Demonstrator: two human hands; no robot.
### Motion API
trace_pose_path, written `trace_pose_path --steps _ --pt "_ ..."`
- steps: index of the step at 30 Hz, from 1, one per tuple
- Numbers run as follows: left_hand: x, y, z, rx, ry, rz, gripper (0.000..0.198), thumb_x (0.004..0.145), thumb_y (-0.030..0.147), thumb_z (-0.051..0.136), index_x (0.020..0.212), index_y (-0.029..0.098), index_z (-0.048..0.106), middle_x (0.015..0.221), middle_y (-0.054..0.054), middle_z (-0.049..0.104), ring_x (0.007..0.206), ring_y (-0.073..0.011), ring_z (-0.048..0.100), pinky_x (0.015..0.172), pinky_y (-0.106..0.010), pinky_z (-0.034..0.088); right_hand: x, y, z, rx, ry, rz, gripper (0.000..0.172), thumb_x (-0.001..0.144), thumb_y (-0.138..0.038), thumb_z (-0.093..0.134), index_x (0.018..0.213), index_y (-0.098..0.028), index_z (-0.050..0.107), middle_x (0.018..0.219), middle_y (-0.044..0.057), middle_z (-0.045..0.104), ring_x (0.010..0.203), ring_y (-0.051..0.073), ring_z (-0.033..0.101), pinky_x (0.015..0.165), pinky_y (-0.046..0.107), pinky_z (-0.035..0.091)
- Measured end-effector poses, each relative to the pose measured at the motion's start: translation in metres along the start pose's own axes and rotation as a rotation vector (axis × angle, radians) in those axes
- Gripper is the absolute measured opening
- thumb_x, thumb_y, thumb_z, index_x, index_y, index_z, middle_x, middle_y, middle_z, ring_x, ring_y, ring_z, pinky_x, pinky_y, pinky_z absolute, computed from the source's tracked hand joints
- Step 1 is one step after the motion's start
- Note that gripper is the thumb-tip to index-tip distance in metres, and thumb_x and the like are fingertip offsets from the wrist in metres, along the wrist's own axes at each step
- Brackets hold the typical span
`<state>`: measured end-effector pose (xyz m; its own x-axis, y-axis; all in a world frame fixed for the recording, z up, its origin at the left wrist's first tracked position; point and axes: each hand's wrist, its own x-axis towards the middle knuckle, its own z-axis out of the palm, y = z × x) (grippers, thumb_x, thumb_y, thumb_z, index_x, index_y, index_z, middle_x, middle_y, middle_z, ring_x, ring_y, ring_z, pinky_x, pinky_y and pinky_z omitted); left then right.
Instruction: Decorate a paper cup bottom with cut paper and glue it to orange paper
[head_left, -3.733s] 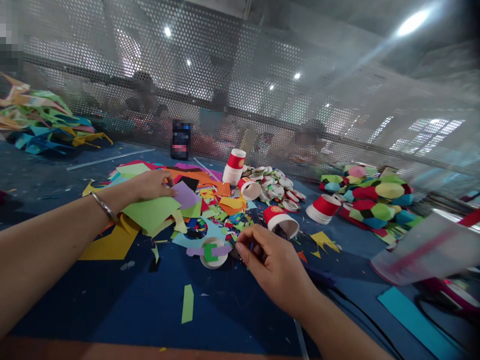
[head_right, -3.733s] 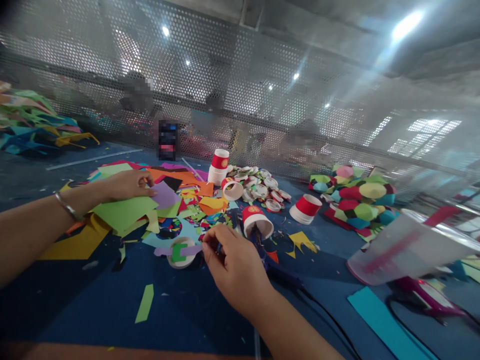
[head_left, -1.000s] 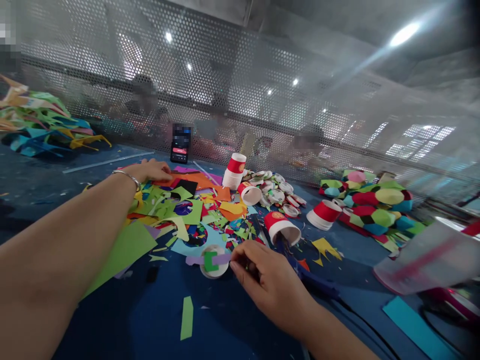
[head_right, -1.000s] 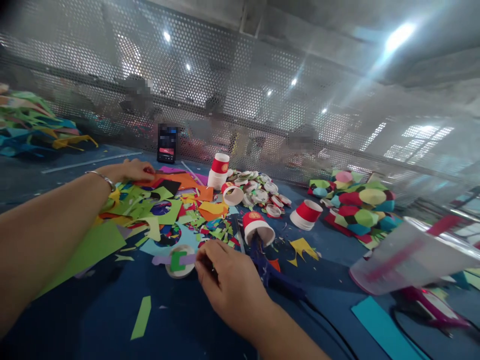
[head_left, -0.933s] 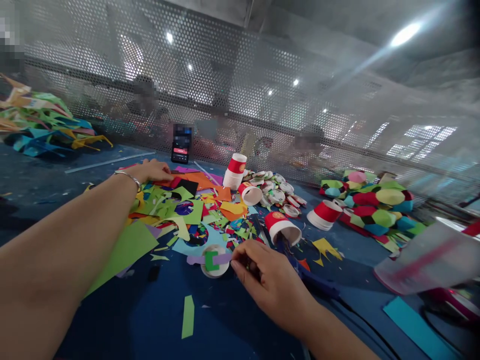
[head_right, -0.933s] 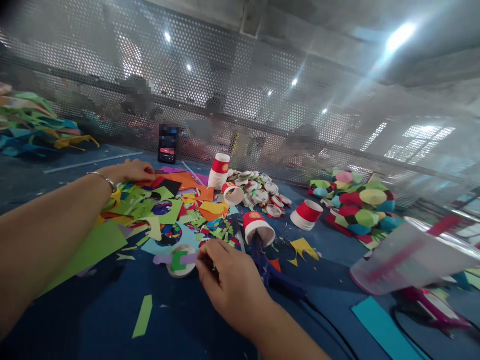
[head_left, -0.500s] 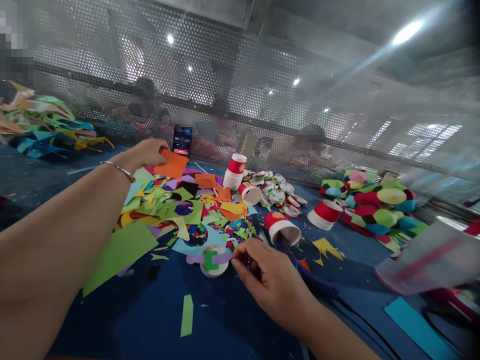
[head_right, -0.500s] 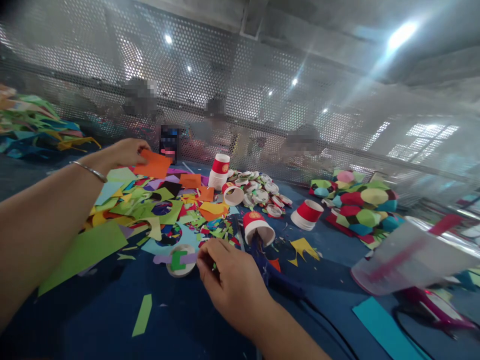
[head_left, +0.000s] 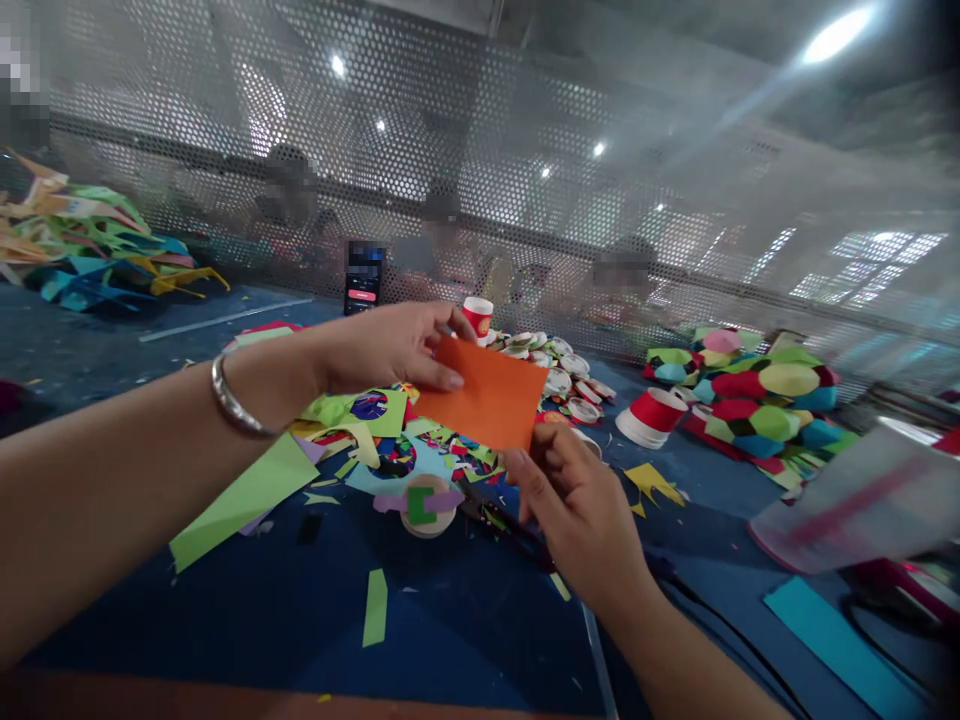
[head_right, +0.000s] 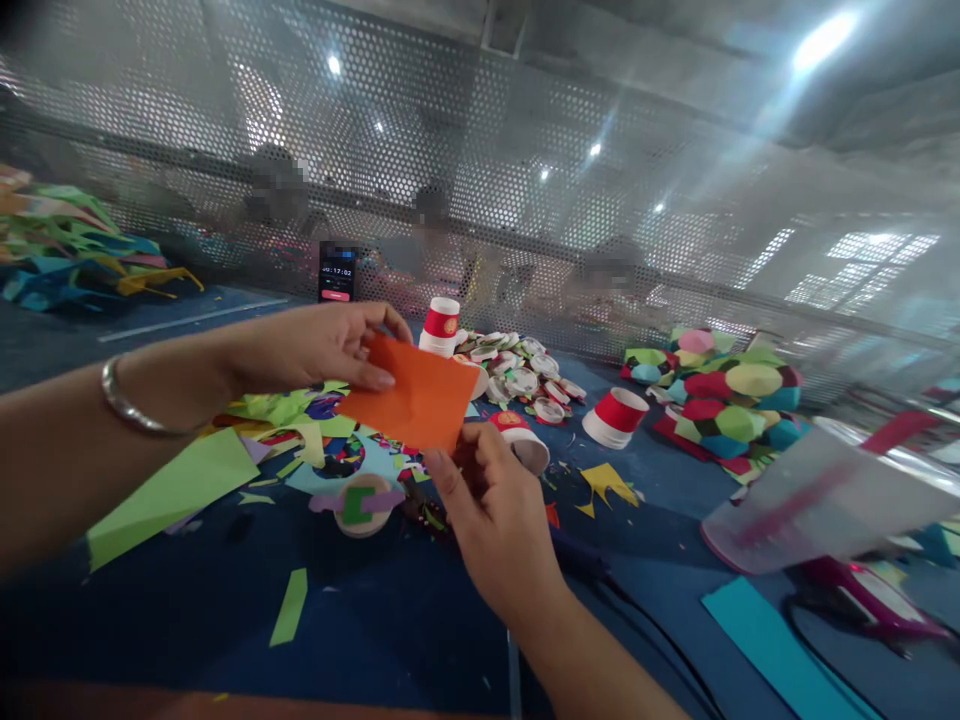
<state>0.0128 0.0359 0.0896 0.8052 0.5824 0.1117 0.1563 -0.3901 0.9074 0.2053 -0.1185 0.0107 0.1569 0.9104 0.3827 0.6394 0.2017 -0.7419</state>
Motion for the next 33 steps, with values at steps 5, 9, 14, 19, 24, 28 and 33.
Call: trace_pose_path --steps 5,9,14,19,24,28,33 --pt "-0.026 -0.035 0.020 -0.024 -0.162 -0.134 0.049 0.076 0.027 0.071 0.119 0.028 0.048 0.105 -0.001 0.063 0.071 -0.0131 0.062 0.059 -0.024 0.045 -0.001 0.002 0.003 -0.093 -0.077 -0.029 0.027 0.096 -0.041 0.054 0.078 -0.022 0.050 0.062 -0.004 0.050 0.054 0.012 0.047 0.050 0.026 0.034" --pt "-0.039 -0.050 0.028 0.238 -0.119 -0.146 0.064 0.078 0.032 0.067 0.134 0.028 0.037 0.087 0.000 0.062 0.062 -0.0152 0.058 0.051 -0.026 0.039 0.000 0.005 0.006 -0.097 -0.168 0.027 0.030 0.096 -0.039 0.053 0.072 -0.022 0.047 0.059 -0.006 0.047 0.050 0.011 0.047 0.048 0.025 0.034" --pt "-0.046 -0.047 0.030 0.578 0.087 -0.017 0.060 0.080 0.030 0.061 0.135 0.030 0.037 0.103 -0.004 0.061 0.067 -0.0164 0.059 0.055 -0.029 0.041 0.002 0.005 0.006 -0.157 -0.295 0.052 0.030 0.097 -0.041 0.050 0.077 -0.021 0.058 0.062 -0.002 0.056 0.054 0.014 0.050 0.049 0.026 0.033" --pt "-0.055 -0.039 0.028 0.703 0.071 0.006 0.043 0.084 0.032 0.057 0.126 0.030 0.048 0.123 -0.008 0.054 0.079 -0.0197 0.062 0.067 -0.034 0.046 0.002 0.005 0.006 -0.137 -0.384 0.065 0.029 0.096 -0.036 0.048 0.076 -0.020 0.062 0.058 -0.002 0.052 0.051 0.013 0.047 0.046 0.026 0.031" --pt "-0.066 -0.040 0.045 0.878 0.000 0.172 0.045 0.088 0.052 0.059 0.127 0.031 0.052 0.134 -0.008 0.052 0.125 -0.0313 0.050 0.100 -0.043 0.040 0.003 0.004 0.006 -0.183 -0.379 0.036 0.027 0.090 -0.027 0.053 0.065 -0.020 0.060 0.055 -0.002 0.053 0.051 0.013 0.045 0.045 0.026 0.029" --pt "-0.070 -0.044 0.061 0.923 -0.112 0.162 0.044 0.082 0.052 0.068 0.116 0.026 0.056 0.124 -0.008 0.058 0.113 -0.0306 0.056 0.091 -0.042 0.044 0.003 0.004 0.007 -0.283 -0.373 0.037 0.028 0.087 -0.026 0.053 0.059 -0.021 0.052 0.054 -0.002 0.049 0.051 0.013 0.042 0.046 0.027 0.026" --pt "-0.067 -0.040 0.066 0.973 -0.142 0.119 0.033 0.082 0.040 0.070 0.108 0.023 0.058 0.119 -0.009 0.061 0.104 -0.0292 0.060 0.080 -0.040 0.045 0.001 0.005 0.007 -0.405 -0.374 0.072 0.035 0.091 -0.036 0.051 0.060 -0.022 0.043 0.053 -0.003 0.042 0.051 0.013 0.036 0.046 0.028 0.020"
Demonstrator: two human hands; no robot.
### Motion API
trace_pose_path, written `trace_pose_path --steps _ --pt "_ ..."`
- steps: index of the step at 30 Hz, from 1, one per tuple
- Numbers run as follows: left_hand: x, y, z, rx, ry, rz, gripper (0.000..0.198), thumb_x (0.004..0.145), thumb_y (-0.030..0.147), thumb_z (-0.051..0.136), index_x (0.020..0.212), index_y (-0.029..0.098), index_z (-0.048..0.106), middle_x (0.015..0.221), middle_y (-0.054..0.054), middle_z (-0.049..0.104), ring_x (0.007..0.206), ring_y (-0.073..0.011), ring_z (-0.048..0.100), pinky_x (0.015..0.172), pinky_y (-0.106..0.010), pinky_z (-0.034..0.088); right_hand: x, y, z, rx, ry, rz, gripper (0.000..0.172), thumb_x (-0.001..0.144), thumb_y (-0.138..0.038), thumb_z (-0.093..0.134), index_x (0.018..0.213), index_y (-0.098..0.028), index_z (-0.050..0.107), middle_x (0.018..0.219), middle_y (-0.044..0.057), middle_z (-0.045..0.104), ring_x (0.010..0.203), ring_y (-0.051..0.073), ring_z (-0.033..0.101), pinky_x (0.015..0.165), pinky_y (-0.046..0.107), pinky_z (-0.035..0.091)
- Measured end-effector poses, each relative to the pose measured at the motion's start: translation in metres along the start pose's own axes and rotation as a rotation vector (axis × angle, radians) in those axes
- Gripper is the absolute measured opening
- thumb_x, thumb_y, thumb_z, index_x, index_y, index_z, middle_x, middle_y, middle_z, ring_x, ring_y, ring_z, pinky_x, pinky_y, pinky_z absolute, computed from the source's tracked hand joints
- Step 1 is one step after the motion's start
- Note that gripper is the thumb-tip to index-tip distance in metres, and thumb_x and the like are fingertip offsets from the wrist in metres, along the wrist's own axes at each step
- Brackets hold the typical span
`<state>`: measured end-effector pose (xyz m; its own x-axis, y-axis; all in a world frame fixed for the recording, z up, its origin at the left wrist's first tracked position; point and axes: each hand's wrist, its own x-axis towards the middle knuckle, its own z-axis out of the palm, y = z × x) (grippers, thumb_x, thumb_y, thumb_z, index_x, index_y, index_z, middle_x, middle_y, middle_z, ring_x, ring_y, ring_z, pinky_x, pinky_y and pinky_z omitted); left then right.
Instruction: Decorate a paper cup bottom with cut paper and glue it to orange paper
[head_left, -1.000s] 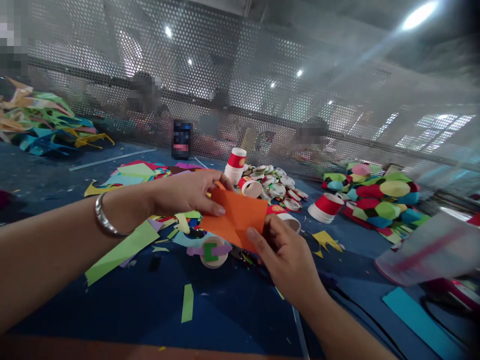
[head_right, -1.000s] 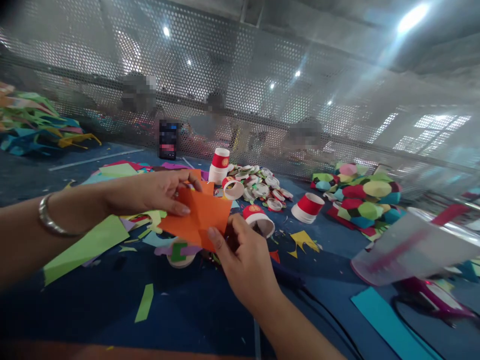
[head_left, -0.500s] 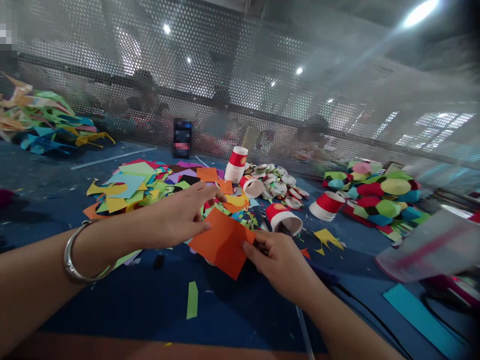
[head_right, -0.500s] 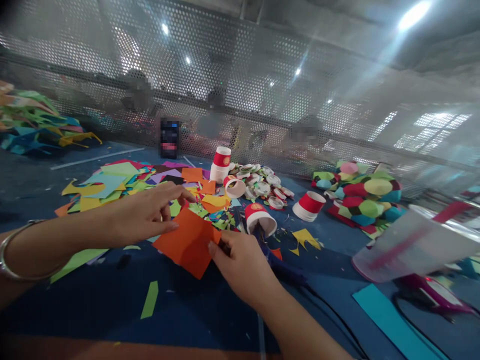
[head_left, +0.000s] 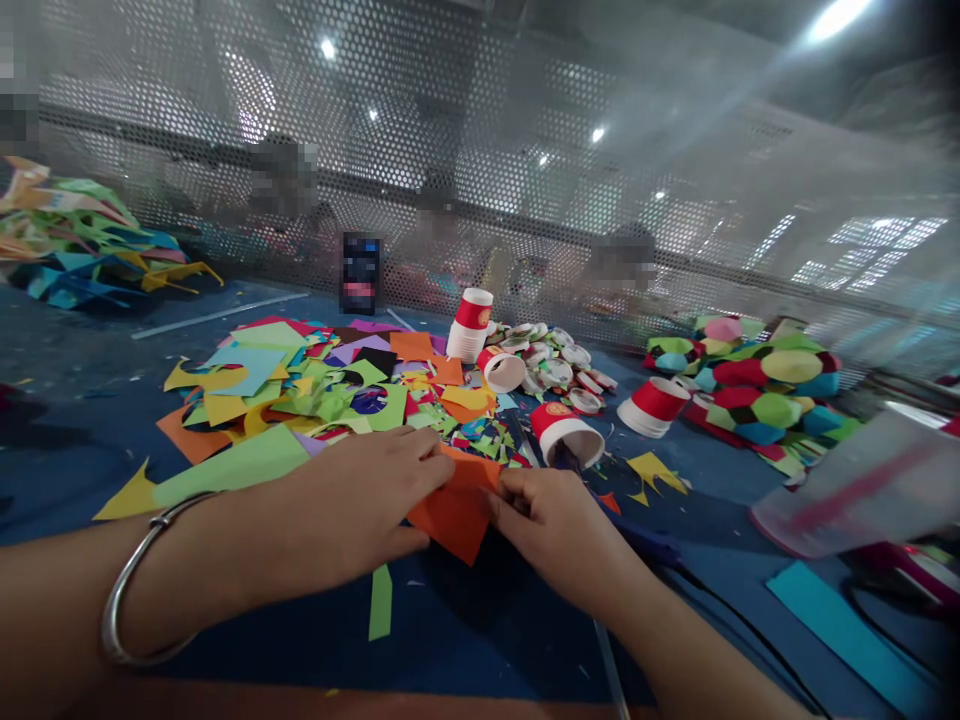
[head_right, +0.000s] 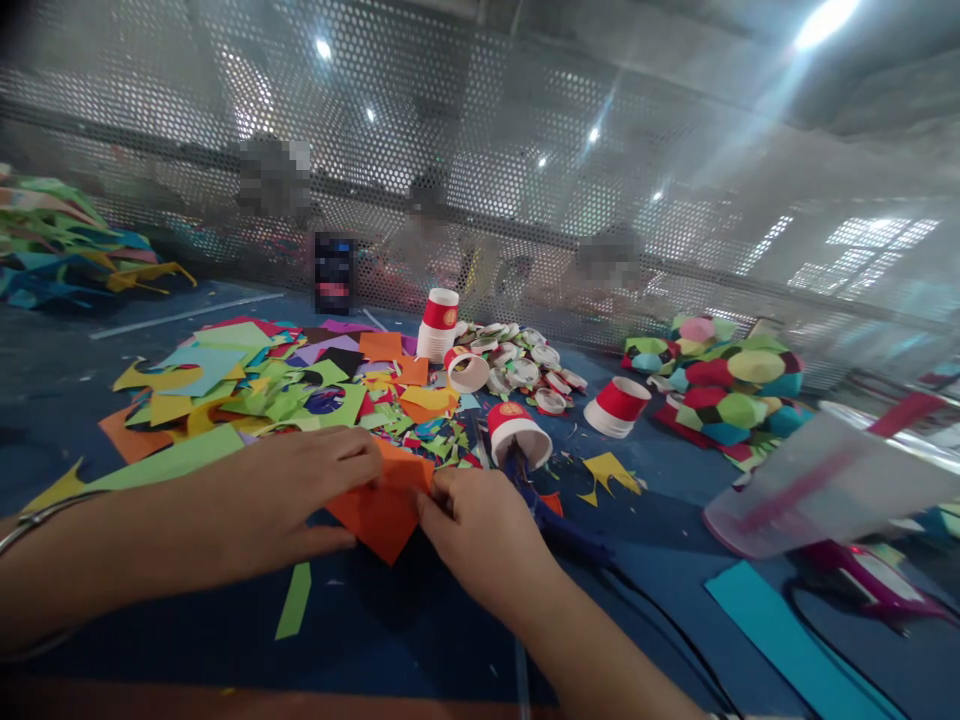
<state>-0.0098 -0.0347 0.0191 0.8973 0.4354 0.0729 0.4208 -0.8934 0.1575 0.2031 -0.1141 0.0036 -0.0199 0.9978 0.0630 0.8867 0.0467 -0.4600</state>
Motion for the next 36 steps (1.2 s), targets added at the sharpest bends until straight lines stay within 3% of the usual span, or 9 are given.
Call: trace_pose_path --steps 6,11,21,27,31,36 --pt "0.001 0.005 0.006 0.153 0.025 0.001 0.010 0.083 0.025 0.061 0.093 0.023 0.061 0.100 -0.008 0.065 0.085 -0.0257 0.062 0.064 -0.038 0.040 0.000 0.002 0.000 -0.012 0.047 -0.006 0.044 0.096 -0.050 0.046 0.061 -0.022 0.041 0.053 -0.003 0.042 0.051 0.013 0.035 0.047 0.029 0.019" --pt "-0.005 0.009 0.017 0.293 0.139 0.087 0.011 0.079 0.015 0.060 0.087 0.022 0.059 0.088 -0.004 0.060 0.075 -0.0211 0.056 0.058 -0.036 0.033 0.000 0.003 0.000 -0.011 0.079 0.017 0.046 0.095 -0.053 0.047 0.062 -0.022 0.045 0.053 -0.003 0.045 0.051 0.013 0.038 0.047 0.028 0.020" --pt "-0.001 0.016 0.010 0.387 0.066 0.102 0.013 0.079 0.007 0.063 0.078 0.020 0.062 0.082 -0.003 0.061 0.074 -0.0213 0.056 0.057 -0.035 0.031 -0.001 0.005 0.003 -0.020 0.127 0.011 0.041 0.096 -0.051 0.047 0.067 -0.022 0.051 0.056 -0.001 0.055 0.052 0.014 0.043 0.048 0.028 0.021" --pt "0.005 0.011 0.004 0.343 -0.004 0.157 0.010 0.083 0.008 0.062 0.083 0.017 0.067 0.084 -0.006 0.067 0.080 -0.0221 0.058 0.066 -0.035 0.038 -0.001 0.003 0.002 0.019 0.138 -0.028 0.038 0.097 -0.045 0.048 0.067 -0.022 0.049 0.056 -0.002 0.054 0.051 0.013 0.043 0.049 0.028 0.024" --pt "0.006 -0.005 -0.018 0.100 0.088 0.114 0.011 0.091 0.019 0.057 0.084 0.016 0.066 0.090 -0.006 0.066 0.089 -0.0211 0.058 0.078 -0.034 0.041 -0.003 0.000 -0.001 0.055 0.233 -0.067 0.040 0.098 -0.044 0.049 0.065 -0.022 0.045 0.054 -0.005 0.046 0.051 0.012 0.040 0.050 0.027 0.025" --pt "0.010 -0.036 -0.037 -0.375 0.146 -0.063 0.017 0.090 0.035 0.062 0.086 0.018 0.063 0.084 0.000 0.063 0.076 -0.0138 0.056 0.068 -0.026 0.039 -0.005 -0.004 -0.005 0.177 0.358 -0.134 0.040 0.101 -0.043 0.048 0.067 -0.022 0.046 0.057 -0.006 0.039 0.053 0.011 0.037 0.052 0.025 0.030"
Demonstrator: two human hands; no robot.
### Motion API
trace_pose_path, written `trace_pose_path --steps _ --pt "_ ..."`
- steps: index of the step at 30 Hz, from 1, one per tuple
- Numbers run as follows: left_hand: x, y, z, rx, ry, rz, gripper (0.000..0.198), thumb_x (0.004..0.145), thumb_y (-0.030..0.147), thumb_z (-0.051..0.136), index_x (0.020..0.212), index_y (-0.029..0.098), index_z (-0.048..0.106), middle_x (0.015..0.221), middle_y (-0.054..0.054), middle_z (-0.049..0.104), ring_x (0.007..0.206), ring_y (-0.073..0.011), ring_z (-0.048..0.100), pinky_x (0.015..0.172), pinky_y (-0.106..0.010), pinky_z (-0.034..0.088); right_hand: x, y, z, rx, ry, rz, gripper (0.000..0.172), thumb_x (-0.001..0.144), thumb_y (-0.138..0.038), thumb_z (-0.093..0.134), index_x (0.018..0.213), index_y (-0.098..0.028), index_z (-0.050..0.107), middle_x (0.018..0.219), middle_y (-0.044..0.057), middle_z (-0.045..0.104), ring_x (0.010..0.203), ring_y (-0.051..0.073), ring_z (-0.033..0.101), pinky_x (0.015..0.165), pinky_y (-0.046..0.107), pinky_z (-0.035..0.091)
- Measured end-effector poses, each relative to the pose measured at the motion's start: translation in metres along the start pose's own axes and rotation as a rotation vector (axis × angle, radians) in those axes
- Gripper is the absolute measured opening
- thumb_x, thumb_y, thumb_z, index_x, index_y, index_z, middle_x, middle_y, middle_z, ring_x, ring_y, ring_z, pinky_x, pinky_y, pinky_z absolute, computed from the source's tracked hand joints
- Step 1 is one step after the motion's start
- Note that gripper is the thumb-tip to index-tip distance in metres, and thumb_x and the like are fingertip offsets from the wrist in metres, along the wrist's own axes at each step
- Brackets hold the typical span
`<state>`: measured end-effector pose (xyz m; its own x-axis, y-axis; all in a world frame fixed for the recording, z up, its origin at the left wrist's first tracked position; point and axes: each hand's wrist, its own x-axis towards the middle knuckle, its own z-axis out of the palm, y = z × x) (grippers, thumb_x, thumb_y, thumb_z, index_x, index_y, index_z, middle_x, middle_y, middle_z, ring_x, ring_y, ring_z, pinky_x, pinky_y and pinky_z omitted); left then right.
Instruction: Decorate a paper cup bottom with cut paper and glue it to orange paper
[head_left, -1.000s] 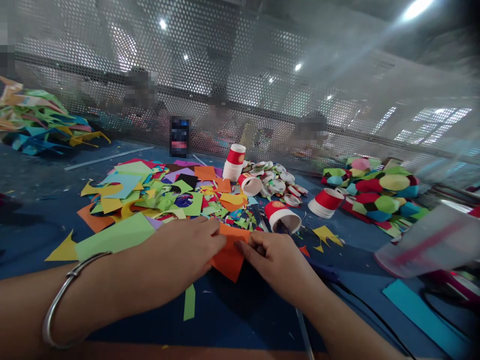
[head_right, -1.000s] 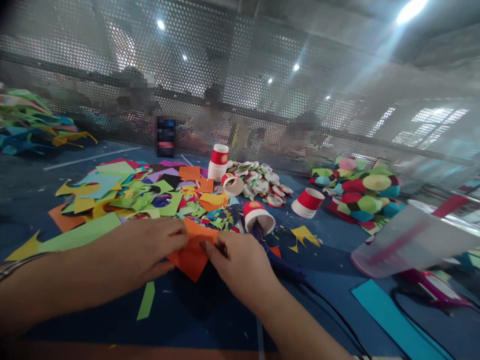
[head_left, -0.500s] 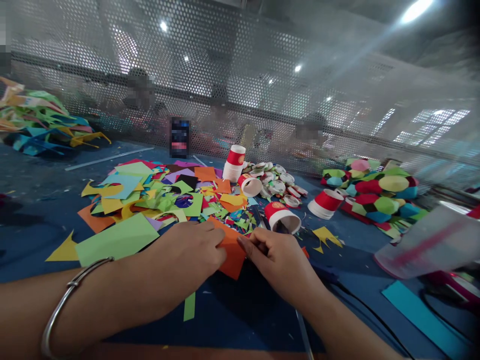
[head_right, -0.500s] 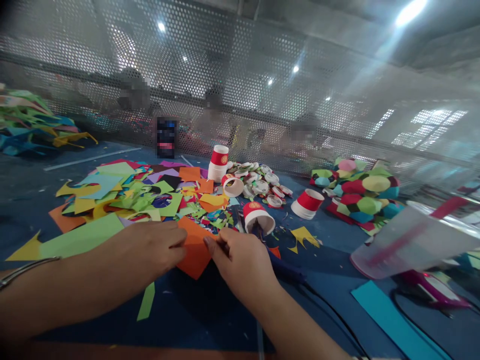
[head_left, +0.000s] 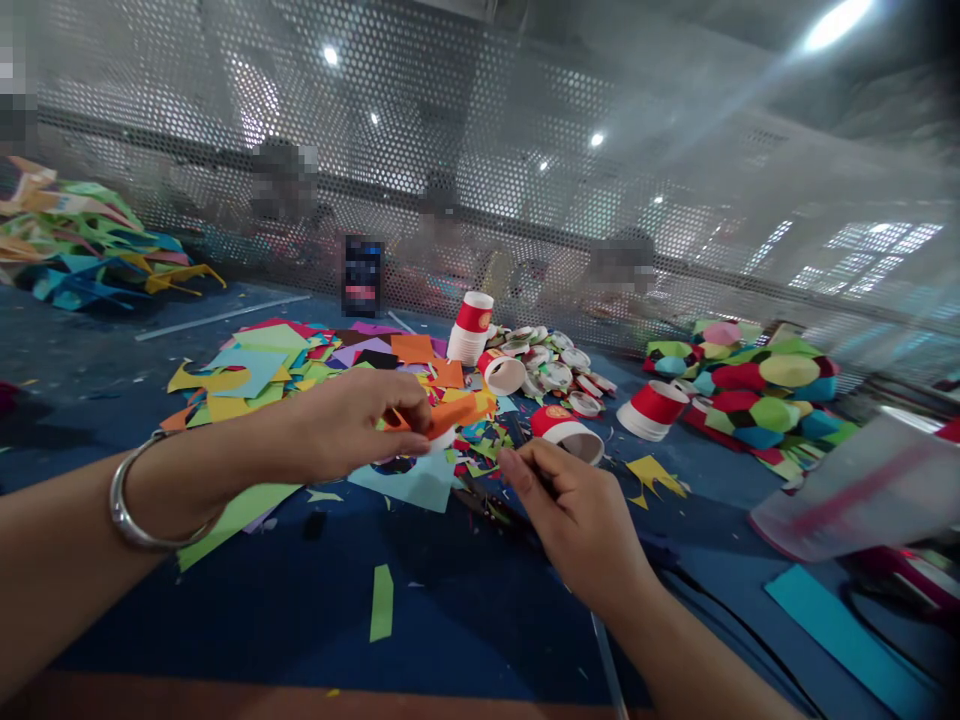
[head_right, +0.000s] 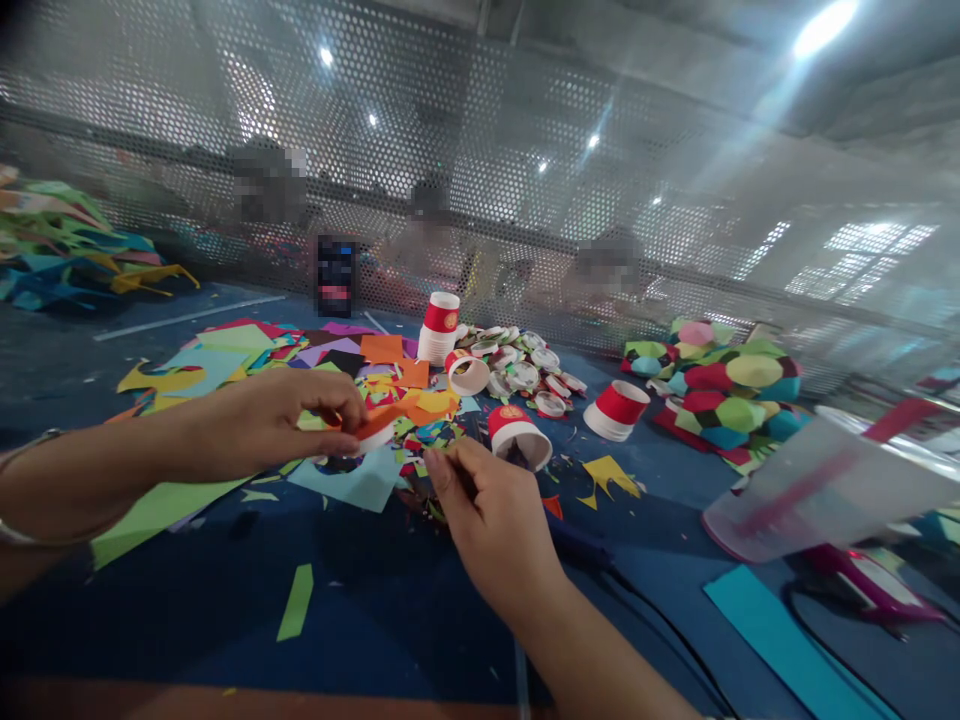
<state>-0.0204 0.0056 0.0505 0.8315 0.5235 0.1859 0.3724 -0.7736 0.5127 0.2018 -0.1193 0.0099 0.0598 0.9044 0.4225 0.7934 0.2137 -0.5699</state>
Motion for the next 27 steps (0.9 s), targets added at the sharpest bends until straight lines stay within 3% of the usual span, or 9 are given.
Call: trace_pose_path --steps 4,10,14,17,22,27 --pt "0.005 -0.007 -0.005 -0.454 -0.046 -0.147 0.023 0.088 0.040 0.066 0.083 0.018 0.060 0.073 0.004 0.058 0.067 -0.0102 0.052 0.063 -0.023 0.038 0.000 -0.001 -0.001 0.035 0.006 -0.010 0.034 0.100 -0.040 0.051 0.071 -0.021 0.052 0.058 -0.005 0.042 0.053 0.011 0.039 0.051 0.024 0.031" --pt "0.005 -0.009 0.008 -1.068 -0.116 -0.294 0.021 0.086 0.036 0.071 0.095 0.018 0.065 0.085 0.001 0.064 0.067 -0.0088 0.055 0.060 -0.020 0.042 -0.001 0.000 0.003 0.115 -0.025 0.021 0.024 0.098 -0.039 0.055 0.083 -0.021 0.057 0.064 -0.003 0.054 0.055 0.011 0.049 0.050 0.022 0.037" --pt "0.007 -0.015 0.023 -1.287 -0.223 -0.400 0.022 0.083 0.031 0.075 0.100 0.018 0.069 0.098 -0.003 0.068 0.084 -0.0133 0.062 0.077 -0.025 0.050 -0.002 0.000 0.004 0.166 -0.031 0.021 0.018 0.097 -0.038 0.056 0.091 -0.021 0.059 0.075 0.001 0.064 0.065 0.013 0.059 0.059 0.023 0.046" --pt "0.006 -0.019 0.031 -1.314 -0.303 -0.474 0.025 0.080 0.035 0.078 0.098 0.019 0.071 0.101 -0.005 0.069 0.090 -0.0158 0.063 0.082 -0.026 0.051 -0.003 0.000 0.004 0.151 -0.055 0.033 0.018 0.096 -0.040 0.056 0.098 -0.022 0.059 0.078 0.001 0.065 0.065 0.014 0.060 0.058 0.024 0.047" --pt "0.004 -0.022 0.033 -1.217 -0.405 -0.552 0.023 0.080 0.033 0.077 0.096 0.019 0.067 0.097 -0.003 0.068 0.081 -0.0125 0.063 0.069 -0.020 0.050 -0.003 0.001 0.010 0.099 -0.151 0.010 0.019 0.096 -0.036 0.055 0.108 -0.021 0.058 0.081 0.002 0.064 0.067 0.015 0.060 0.058 0.026 0.046" --pt "0.004 -0.023 0.026 -0.866 -0.421 -0.498 0.026 0.085 0.038 0.069 0.098 0.020 0.055 0.082 0.001 0.063 0.063 -0.0095 0.058 0.049 -0.018 0.036 -0.002 0.000 0.016 0.047 -0.296 -0.019 0.013 0.095 -0.026 0.054 0.105 -0.021 0.059 0.082 0.003 0.066 0.071 0.016 0.060 0.059 0.026 0.044"
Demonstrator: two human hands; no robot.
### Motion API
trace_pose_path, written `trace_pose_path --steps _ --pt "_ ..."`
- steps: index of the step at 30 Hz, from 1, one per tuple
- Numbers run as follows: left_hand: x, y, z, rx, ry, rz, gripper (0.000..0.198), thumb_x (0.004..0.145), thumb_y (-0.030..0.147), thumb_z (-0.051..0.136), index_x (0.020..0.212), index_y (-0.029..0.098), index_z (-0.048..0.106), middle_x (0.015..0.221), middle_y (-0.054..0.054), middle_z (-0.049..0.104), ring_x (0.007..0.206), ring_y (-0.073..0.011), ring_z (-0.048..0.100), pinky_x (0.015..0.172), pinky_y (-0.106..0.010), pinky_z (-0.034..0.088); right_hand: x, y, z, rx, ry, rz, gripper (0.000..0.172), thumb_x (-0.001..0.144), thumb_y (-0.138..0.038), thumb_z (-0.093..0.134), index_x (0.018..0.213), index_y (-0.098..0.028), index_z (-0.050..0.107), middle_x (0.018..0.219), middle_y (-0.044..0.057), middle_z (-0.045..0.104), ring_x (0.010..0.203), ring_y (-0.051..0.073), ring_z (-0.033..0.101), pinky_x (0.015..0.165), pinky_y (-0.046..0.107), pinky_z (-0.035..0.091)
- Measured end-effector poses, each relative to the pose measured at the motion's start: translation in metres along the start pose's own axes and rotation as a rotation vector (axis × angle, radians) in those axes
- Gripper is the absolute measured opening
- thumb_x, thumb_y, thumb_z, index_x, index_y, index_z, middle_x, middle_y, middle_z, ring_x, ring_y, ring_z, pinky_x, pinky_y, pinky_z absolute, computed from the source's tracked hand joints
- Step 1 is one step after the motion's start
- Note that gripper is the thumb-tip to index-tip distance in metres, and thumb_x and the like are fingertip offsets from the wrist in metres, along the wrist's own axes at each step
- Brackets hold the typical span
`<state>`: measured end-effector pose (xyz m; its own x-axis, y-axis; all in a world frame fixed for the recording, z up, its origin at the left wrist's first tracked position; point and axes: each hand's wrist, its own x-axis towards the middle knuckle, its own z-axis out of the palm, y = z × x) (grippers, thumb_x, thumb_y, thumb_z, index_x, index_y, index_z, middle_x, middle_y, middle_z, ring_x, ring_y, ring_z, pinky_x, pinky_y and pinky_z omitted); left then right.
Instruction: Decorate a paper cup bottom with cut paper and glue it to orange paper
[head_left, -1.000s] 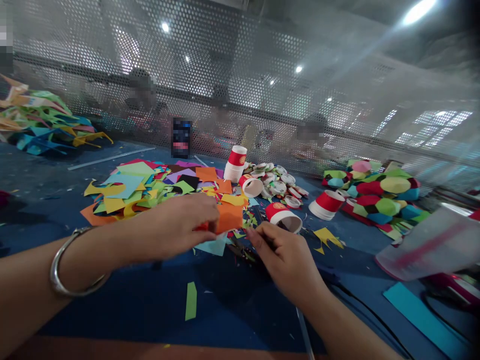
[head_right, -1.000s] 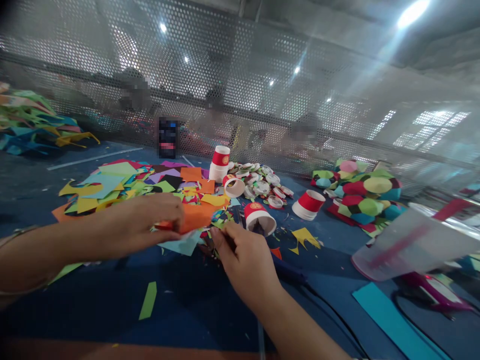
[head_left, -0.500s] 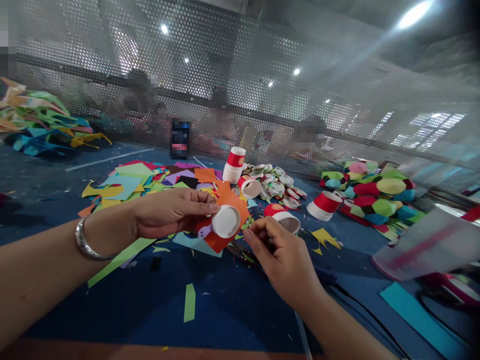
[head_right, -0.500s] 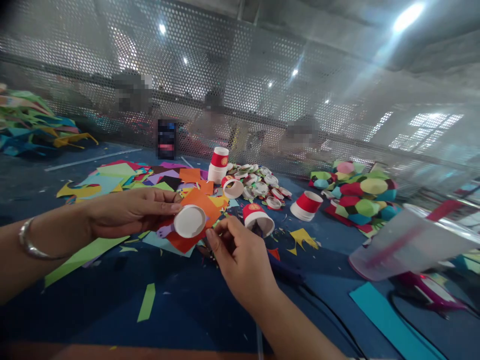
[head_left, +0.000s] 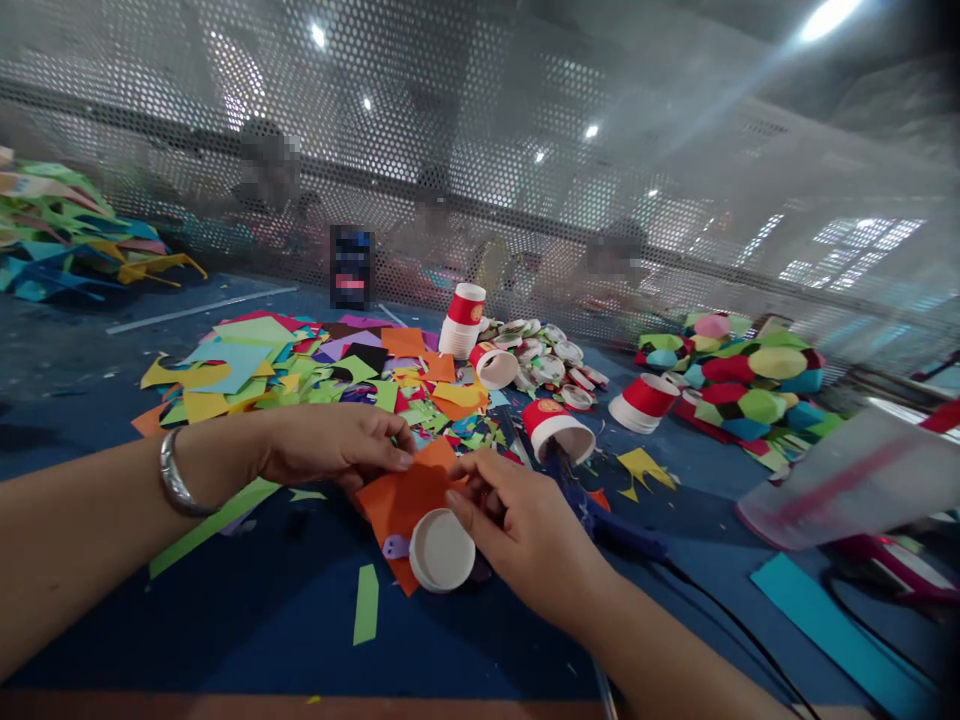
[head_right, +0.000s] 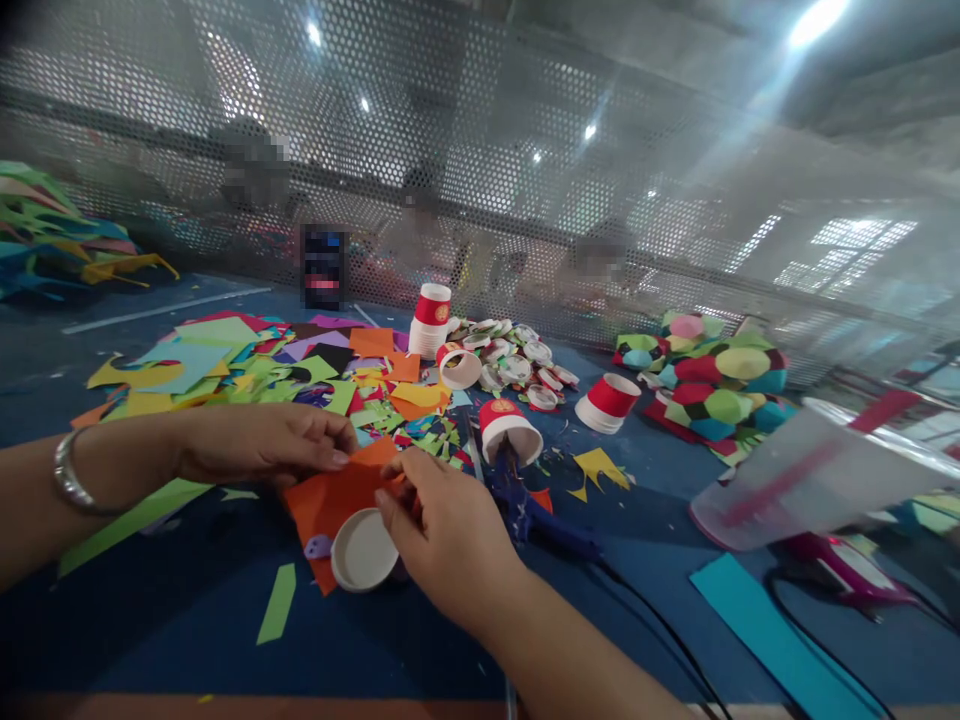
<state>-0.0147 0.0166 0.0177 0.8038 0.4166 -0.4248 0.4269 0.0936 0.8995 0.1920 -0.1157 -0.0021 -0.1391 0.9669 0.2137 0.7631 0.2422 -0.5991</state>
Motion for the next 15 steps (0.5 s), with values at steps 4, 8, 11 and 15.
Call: trace_pose_path --steps 4,8,11,15 --pt "-0.009 0.010 -0.006 0.567 0.223 0.059 0.031 0.091 0.047 0.053 0.104 0.019 0.056 0.081 -0.003 0.066 0.061 -0.0148 0.061 0.051 -0.024 0.039 0.001 -0.002 0.001 0.008 -0.048 0.001 0.011 0.095 -0.024 0.053 0.102 -0.020 0.060 0.085 0.003 0.067 0.068 0.015 0.059 0.057 0.025 0.042" --pt "-0.020 0.018 0.006 0.956 0.506 0.260 0.030 0.091 0.048 0.051 0.096 0.021 0.064 0.087 -0.005 0.068 0.071 -0.0178 0.060 0.058 -0.028 0.036 0.001 -0.002 0.000 -0.008 -0.009 0.000 0.013 0.095 -0.022 0.051 0.103 -0.020 0.061 0.086 0.003 0.068 0.072 0.016 0.060 0.060 0.026 0.043" --pt "-0.023 0.013 0.031 0.999 0.452 0.389 0.045 0.086 0.062 0.056 0.106 0.023 0.063 0.096 -0.005 0.067 0.081 -0.0208 0.061 0.064 -0.030 0.039 0.002 -0.001 -0.002 -0.021 0.042 0.005 0.013 0.095 -0.022 0.051 0.103 -0.020 0.062 0.083 0.003 0.067 0.070 0.016 0.060 0.059 0.026 0.043" --pt "-0.021 -0.002 0.058 1.061 0.347 0.455 0.058 0.076 0.070 0.064 0.109 0.023 0.061 0.102 -0.005 0.064 0.089 -0.0247 0.060 0.070 -0.034 0.042 0.001 0.000 -0.004 -0.004 0.088 0.006 0.012 0.097 -0.026 0.051 0.100 -0.021 0.061 0.084 0.003 0.067 0.072 0.017 0.062 0.061 0.026 0.044"
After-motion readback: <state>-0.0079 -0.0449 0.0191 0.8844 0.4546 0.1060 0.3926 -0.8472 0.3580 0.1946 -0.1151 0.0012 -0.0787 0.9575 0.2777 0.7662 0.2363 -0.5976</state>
